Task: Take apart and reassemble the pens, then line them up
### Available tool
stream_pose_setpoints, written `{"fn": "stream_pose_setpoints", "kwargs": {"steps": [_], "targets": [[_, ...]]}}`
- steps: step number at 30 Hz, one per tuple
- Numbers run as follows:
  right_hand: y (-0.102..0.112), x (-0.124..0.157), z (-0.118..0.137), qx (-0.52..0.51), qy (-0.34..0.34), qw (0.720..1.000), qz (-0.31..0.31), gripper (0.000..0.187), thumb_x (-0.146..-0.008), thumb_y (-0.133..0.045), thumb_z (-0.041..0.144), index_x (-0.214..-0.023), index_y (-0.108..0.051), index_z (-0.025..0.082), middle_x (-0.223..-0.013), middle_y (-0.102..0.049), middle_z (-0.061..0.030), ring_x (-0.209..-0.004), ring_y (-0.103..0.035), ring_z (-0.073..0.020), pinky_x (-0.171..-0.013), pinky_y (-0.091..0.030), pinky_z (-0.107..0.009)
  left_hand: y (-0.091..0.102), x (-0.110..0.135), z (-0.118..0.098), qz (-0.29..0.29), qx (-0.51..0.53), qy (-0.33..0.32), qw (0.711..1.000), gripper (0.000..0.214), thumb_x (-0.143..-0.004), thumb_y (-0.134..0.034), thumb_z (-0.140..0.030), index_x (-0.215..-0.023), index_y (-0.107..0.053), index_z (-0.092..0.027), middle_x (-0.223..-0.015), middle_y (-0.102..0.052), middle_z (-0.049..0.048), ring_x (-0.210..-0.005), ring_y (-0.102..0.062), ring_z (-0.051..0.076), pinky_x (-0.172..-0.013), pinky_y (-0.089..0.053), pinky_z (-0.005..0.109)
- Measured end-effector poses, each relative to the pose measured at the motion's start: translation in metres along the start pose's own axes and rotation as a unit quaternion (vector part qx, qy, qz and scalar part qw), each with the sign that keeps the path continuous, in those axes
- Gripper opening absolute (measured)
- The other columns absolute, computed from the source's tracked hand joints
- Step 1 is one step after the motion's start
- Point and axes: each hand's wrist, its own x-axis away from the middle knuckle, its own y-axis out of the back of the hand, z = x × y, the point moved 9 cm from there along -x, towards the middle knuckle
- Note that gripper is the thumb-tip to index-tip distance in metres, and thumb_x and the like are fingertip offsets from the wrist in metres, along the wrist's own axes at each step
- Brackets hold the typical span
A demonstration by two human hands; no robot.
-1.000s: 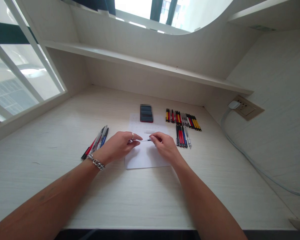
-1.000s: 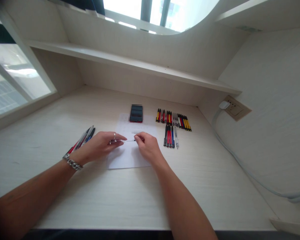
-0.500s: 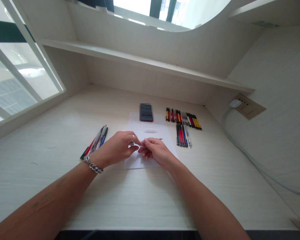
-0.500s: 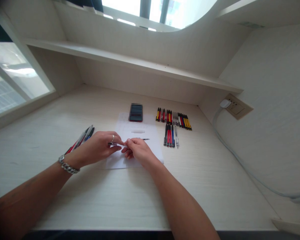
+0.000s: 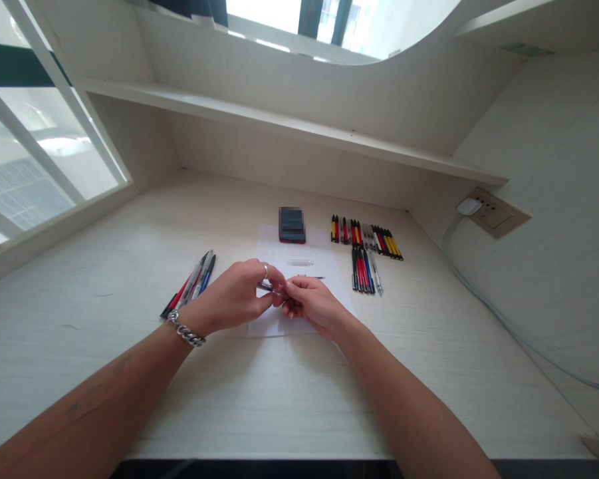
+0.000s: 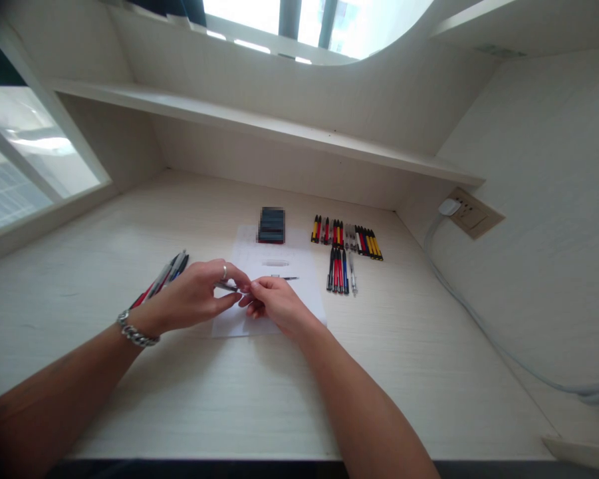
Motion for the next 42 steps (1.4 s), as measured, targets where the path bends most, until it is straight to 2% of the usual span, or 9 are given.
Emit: {"fn": "stream_pose_setpoints", "kwargs": {"steps": [6,13,21,26,29,34,38,42], "targets": [[0.002,0.0,0.001,-0.01,0.005,1.0,0.0,0.026,-0.075,-0.068,0.041,-0.079,-0.066,0.015,-0.072,-0.065,-0.0032,-0.057,-0.053,-0.0091,-0.056,-0.042,-0.024,-0.001,0.0,0.001,0.006,0.021,-0.004,1.0,0.015,-0.08,-0.056,-0.017,-0.089,-0.066,-0.021,-0.086,-0.069,0.0002,-0.078,-0.061,0.014,-0.072,-0.046,0.025],[0.016,0.001,0.015,0.103,0.054,0.992,-0.04,0.022,-0.078,-0.063,0.031,-0.095,-0.068,0.018,-0.078,-0.067,-0.0027,-0.06,-0.054,-0.0088,-0.058,-0.043,-0.024,-0.009,0.002,0.022,0.034,-0.004,0.038,0.999,0.016,-0.081,-0.053,-0.019,-0.094,-0.064,-0.02,-0.083,-0.066,0.0016,-0.073,-0.059,0.015,-0.066,-0.044,0.025],[0.022,0.001,0.019,0.17,0.081,0.981,-0.047,0.018,-0.079,-0.062,0.026,-0.095,-0.064,0.018,-0.081,-0.068,-0.0036,-0.06,-0.055,-0.0099,-0.059,-0.046,-0.025,-0.021,0.001,0.018,0.085,-0.031,0.017,0.996,0.031,-0.086,-0.044,-0.015,-0.11,-0.062,-0.023,-0.093,-0.06,0.0051,-0.082,-0.057,0.017,-0.074,-0.044,0.029],[0.024,0.003,0.022,0.199,0.09,0.975,-0.05,0.017,-0.079,-0.061,0.024,-0.096,-0.062,0.02,-0.081,-0.068,-0.0026,-0.064,-0.059,-0.0119,-0.06,-0.047,-0.025,-0.026,0.001,0.023,0.101,-0.036,0.032,0.994,0.036,-0.087,-0.042,-0.014,-0.115,-0.061,-0.027,-0.095,-0.058,0.0055,-0.087,-0.057,0.019,-0.078,-0.044,0.03],[0.034,0.007,0.031,0.289,0.109,0.947,-0.083,0.018,-0.081,-0.057,0.023,-0.098,-0.064,0.022,-0.087,-0.07,-0.0029,-0.069,-0.061,-0.0136,-0.065,-0.048,-0.027,-0.026,0.002,0.029,0.099,-0.042,0.042,0.993,0.035,-0.087,-0.042,-0.015,-0.114,-0.061,-0.025,-0.098,-0.058,0.0063,-0.089,-0.057,0.02,-0.08,-0.044,0.031],[0.047,0.016,0.051,0.465,0.162,0.854,-0.169,0.018,-0.082,-0.056,0.016,-0.089,-0.07,0.024,-0.09,-0.071,-0.0012,-0.084,-0.062,-0.0156,-0.079,-0.045,-0.028,-0.025,0.002,0.034,0.088,-0.05,0.053,0.993,0.033,-0.087,-0.042,-0.016,-0.113,-0.061,-0.025,-0.097,-0.059,0.0059,-0.088,-0.057,0.02,-0.08,-0.044,0.032],[0.043,0.016,0.051,0.511,0.17,0.824,-0.178,0.018,-0.083,-0.057,0.016,-0.09,-0.072,0.024,-0.094,-0.069,-0.0023,-0.088,-0.061,-0.0156,-0.081,-0.044,-0.027,-0.025,0.002,0.033,0.085,-0.05,0.051,0.994,0.034,-0.086,-0.042,-0.015,-0.113,-0.061,-0.025,-0.097,-0.059,0.0057,-0.087,-0.057,0.019,-0.079,-0.044,0.031],[0.044,0.014,0.045,0.557,0.149,0.795,-0.188,0.022,-0.085,-0.054,0.016,-0.091,-0.073,0.025,-0.093,-0.066,-0.0048,-0.087,-0.06,-0.0176,-0.079,-0.044,-0.029,-0.025,0.001,0.032,0.084,-0.051,0.045,0.994,0.033,-0.085,-0.044,-0.014,-0.111,-0.062,-0.024,-0.098,-0.06,0.0061,-0.086,-0.057,0.02,-0.079,-0.044,0.031]]}}
